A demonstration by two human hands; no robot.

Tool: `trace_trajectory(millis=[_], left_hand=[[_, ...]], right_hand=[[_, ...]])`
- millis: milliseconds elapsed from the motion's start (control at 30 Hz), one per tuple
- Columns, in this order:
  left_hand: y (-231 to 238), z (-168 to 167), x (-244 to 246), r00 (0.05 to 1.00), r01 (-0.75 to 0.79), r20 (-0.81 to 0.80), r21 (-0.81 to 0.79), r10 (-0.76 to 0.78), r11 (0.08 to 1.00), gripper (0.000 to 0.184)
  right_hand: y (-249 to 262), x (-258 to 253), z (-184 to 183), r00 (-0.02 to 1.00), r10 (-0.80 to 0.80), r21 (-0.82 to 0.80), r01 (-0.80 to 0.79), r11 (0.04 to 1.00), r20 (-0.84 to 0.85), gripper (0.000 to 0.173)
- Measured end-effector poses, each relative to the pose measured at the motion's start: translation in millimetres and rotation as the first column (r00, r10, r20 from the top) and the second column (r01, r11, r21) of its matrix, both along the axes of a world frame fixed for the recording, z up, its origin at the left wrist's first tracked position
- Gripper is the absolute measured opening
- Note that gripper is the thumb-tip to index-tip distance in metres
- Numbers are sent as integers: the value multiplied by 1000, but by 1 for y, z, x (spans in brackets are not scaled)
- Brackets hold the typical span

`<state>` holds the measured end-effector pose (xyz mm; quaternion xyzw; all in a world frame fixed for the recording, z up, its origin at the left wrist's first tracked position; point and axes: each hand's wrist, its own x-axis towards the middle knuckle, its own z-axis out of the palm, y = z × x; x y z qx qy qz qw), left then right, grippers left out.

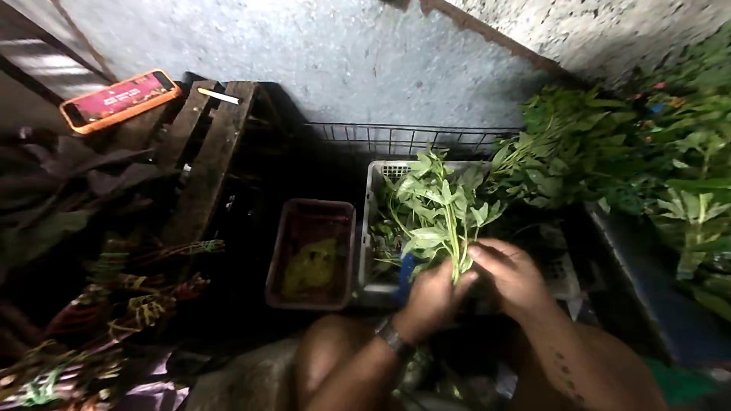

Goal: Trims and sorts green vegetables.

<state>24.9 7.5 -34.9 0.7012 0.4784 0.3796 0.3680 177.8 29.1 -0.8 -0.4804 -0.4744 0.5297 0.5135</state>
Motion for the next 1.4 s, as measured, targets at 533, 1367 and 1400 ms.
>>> trace_trajectory(millis=[533,1367,1400], left_hand=[[27,21,-34,411,364,840,-508,355,781,25],[19,12,-23,468,205,814,-478,343,854,35],[18,13,-21,470,201,809,-487,352,850,35]], right_hand=[[-1,-11,-4,971,-109,134,82,988,211,27],[-28,-51,-26,992,-33,119,18,993,124,11],[-27,-51,-26,991,-41,131,24,991,125,10]])
